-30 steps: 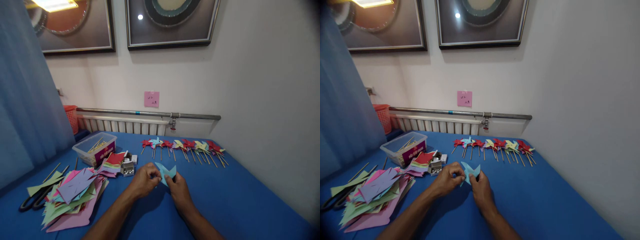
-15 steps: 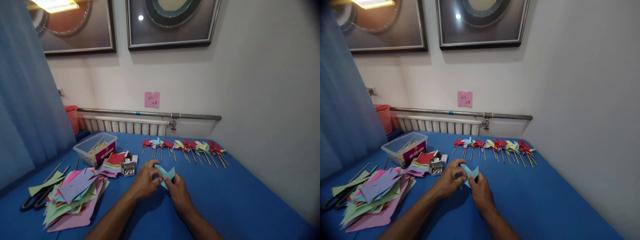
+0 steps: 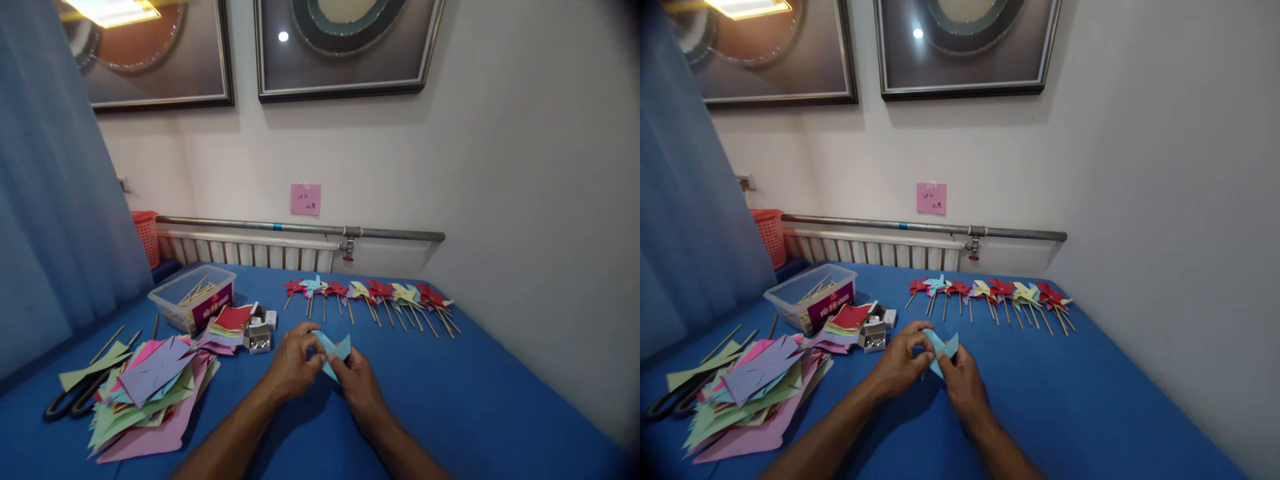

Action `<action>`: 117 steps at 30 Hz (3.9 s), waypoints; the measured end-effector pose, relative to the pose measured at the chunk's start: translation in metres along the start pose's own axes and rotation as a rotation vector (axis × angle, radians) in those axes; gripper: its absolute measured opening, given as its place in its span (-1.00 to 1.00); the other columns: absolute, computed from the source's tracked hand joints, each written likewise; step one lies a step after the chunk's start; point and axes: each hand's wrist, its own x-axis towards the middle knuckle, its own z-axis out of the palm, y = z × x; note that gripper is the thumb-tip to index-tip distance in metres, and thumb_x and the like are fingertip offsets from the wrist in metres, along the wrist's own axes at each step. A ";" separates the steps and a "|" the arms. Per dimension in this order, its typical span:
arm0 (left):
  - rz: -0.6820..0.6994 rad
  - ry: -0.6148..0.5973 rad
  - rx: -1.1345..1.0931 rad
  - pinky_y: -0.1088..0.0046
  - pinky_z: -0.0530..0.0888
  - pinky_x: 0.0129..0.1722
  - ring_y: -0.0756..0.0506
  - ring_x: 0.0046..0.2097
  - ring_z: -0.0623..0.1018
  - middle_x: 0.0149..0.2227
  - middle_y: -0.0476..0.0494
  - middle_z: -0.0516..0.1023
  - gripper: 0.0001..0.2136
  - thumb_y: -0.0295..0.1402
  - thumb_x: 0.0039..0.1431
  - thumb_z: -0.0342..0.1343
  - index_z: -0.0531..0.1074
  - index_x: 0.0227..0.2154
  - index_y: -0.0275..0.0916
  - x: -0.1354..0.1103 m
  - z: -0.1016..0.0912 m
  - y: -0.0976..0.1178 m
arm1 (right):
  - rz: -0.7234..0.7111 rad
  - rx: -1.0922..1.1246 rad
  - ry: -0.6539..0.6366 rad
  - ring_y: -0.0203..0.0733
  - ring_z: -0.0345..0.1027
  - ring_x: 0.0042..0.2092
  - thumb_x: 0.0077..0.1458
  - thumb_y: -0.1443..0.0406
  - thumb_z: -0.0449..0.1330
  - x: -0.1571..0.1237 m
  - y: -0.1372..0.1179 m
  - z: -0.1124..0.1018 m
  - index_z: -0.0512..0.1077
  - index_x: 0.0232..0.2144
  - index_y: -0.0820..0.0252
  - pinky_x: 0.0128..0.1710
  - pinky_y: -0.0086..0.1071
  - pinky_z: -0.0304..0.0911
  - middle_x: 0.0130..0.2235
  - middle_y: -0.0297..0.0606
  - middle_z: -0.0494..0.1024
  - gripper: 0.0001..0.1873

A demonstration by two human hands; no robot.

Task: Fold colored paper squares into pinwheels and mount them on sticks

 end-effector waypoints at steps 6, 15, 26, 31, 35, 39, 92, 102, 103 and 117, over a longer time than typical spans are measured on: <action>-0.002 0.023 -0.120 0.34 0.38 0.08 -0.13 0.03 0.53 -0.02 -0.16 0.54 -0.90 -0.57 0.01 0.15 0.47 -0.48 -0.23 0.001 0.004 -0.003 | 0.000 0.014 -0.014 -0.15 0.35 -0.35 0.06 -0.02 0.26 -0.001 -0.001 0.000 0.48 -0.24 0.22 -0.31 -0.35 0.27 -0.38 -0.27 0.54 -0.57; -0.049 0.024 -0.150 0.45 0.40 -0.11 -0.07 -0.14 0.54 -0.19 -0.10 0.55 -0.90 -0.55 0.01 0.16 0.44 -0.53 -0.24 0.002 0.003 0.000 | 0.023 0.046 0.038 -0.21 0.28 -0.40 -0.03 0.02 0.33 0.000 -0.004 0.003 0.48 -0.29 0.23 -0.37 -0.38 0.23 -0.45 -0.35 0.46 -0.59; -0.079 0.025 -0.104 0.49 0.32 -0.25 -0.01 -0.29 0.46 -0.38 -0.01 0.44 -0.92 -0.51 0.00 0.12 0.41 -0.55 -0.25 0.002 0.003 0.002 | 0.030 0.078 0.022 -0.25 0.21 -0.44 -0.09 -0.03 0.36 0.005 0.007 0.000 0.47 -0.32 0.21 -0.43 -0.41 0.17 -0.47 -0.39 0.41 -0.55; -0.104 0.017 -0.104 0.50 0.32 -0.26 -0.01 -0.30 0.46 -0.37 -0.01 0.44 -0.92 -0.47 0.02 0.11 0.40 -0.55 -0.25 0.002 0.004 0.002 | 0.033 0.072 -0.024 -0.24 0.22 -0.43 -0.05 -0.07 0.34 0.004 0.008 -0.002 0.48 -0.30 0.21 -0.40 -0.40 0.18 -0.45 -0.36 0.43 -0.52; -0.136 0.019 -0.092 0.51 0.31 -0.28 0.01 -0.32 0.44 -0.38 0.00 0.43 -0.93 -0.47 0.01 0.11 0.40 -0.55 -0.25 0.001 0.003 0.003 | 0.036 0.064 -0.033 -0.24 0.22 -0.43 -0.07 -0.10 0.35 0.004 0.005 -0.002 0.49 -0.34 0.22 -0.41 -0.40 0.17 -0.47 -0.35 0.43 -0.50; -0.138 0.028 -0.082 0.51 0.29 -0.31 0.01 -0.34 0.43 -0.40 0.00 0.42 -0.91 -0.49 0.01 0.11 0.40 -0.56 -0.25 0.001 0.002 0.006 | 0.036 0.051 -0.021 -0.26 0.21 -0.45 -0.09 -0.09 0.36 0.005 0.004 -0.002 0.50 -0.34 0.23 -0.44 -0.41 0.16 -0.50 -0.36 0.42 -0.49; -0.538 -0.019 -0.720 0.49 0.31 -0.45 0.03 -0.51 0.41 -0.55 0.00 0.52 -0.74 -0.35 -0.36 0.37 0.44 -0.54 -0.29 0.007 0.012 -0.009 | 0.114 0.075 0.032 -0.21 0.28 -0.44 -0.19 -0.04 0.39 0.006 0.005 0.003 0.50 -0.40 0.21 -0.40 -0.36 0.19 -0.50 -0.36 0.48 -0.54; -0.508 -0.048 -0.752 0.49 0.29 -0.45 0.04 -0.52 0.40 -0.58 0.00 0.49 -0.73 -0.33 -0.35 0.41 0.48 -0.55 -0.33 0.007 0.015 -0.007 | 0.106 -0.040 0.037 -0.22 0.27 -0.44 -0.10 0.07 0.34 0.003 -0.002 0.001 0.53 -0.39 0.25 -0.40 -0.37 0.18 -0.49 -0.33 0.50 -0.65; -0.500 -0.053 -0.755 0.49 0.29 -0.44 0.04 -0.52 0.40 -0.58 0.00 0.49 -0.73 -0.32 -0.35 0.41 0.49 -0.55 -0.33 0.007 0.015 -0.007 | 0.098 -0.058 0.036 -0.20 0.29 -0.42 -0.09 0.09 0.34 0.003 -0.002 0.001 0.54 -0.37 0.25 -0.39 -0.36 0.19 -0.47 -0.32 0.52 -0.67; -0.545 -0.052 -0.702 0.49 0.18 -0.51 0.06 -0.58 0.30 -0.64 0.02 0.41 -0.79 -0.30 -0.27 0.30 0.39 -0.60 -0.27 0.003 0.015 -0.006 | 0.108 0.036 0.050 -0.26 0.23 -0.47 -0.18 0.04 0.38 0.008 0.010 0.000 0.48 -0.42 0.21 -0.42 -0.39 0.18 -0.54 -0.41 0.45 -0.62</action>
